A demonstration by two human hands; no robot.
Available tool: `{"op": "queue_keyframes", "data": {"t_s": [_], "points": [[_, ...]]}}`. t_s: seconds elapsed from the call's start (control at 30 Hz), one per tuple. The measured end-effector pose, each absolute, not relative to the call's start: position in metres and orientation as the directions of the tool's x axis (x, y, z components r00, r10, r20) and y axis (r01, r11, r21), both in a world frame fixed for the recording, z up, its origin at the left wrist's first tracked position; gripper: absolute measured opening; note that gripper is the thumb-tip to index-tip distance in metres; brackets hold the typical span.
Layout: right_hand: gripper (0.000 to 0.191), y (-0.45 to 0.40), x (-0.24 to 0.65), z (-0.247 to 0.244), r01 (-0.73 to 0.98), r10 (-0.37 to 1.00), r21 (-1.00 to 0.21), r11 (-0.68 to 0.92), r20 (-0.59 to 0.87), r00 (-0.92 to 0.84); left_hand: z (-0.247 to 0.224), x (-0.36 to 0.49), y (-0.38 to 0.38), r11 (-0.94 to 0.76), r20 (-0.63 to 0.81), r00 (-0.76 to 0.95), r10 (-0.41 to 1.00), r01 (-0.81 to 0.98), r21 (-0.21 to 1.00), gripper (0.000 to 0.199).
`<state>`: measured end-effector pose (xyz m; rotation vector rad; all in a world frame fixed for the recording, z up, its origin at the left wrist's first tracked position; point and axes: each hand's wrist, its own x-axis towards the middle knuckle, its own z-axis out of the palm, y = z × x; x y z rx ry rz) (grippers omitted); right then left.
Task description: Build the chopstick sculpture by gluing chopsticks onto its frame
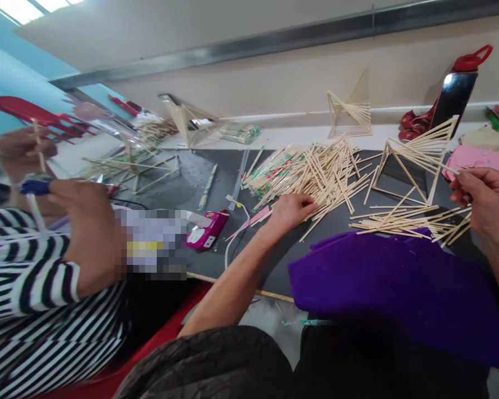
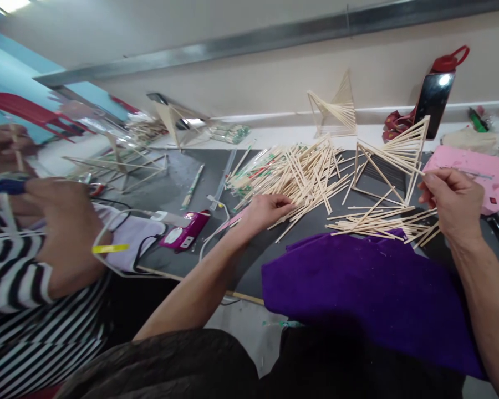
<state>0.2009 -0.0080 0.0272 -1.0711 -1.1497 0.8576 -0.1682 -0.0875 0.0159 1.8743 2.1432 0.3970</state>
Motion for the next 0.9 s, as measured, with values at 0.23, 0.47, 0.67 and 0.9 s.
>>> {"op": "queue_keyframes", "data": {"t_s": [0.23,0.47,0.67,0.9], "points": [[0.004,-0.009,0.2,0.028,0.016,0.936,-0.958,0.286,0.283,0.209,0.034,-0.203,-0.056,0.249,0.281,-0.344,0.896,0.913,0.322,0.035],[0.005,-0.008,0.2,0.027,0.017,0.939,-0.962,0.272,0.269,0.215,0.031,-0.203,-0.016,0.345,0.082,-0.348,0.934,0.937,0.05,0.034],[0.004,-0.008,0.2,0.028,0.019,0.939,-0.962,0.273,0.271,0.21,0.024,-0.199,-0.016,0.309,-0.033,-0.309,0.95,0.951,-0.014,0.035],[0.006,-0.011,0.198,0.031,0.014,0.94,-0.961,0.278,0.275,0.201,0.035,-0.221,-0.018,0.397,0.033,-0.398,0.917,0.917,0.03,0.037]]}}
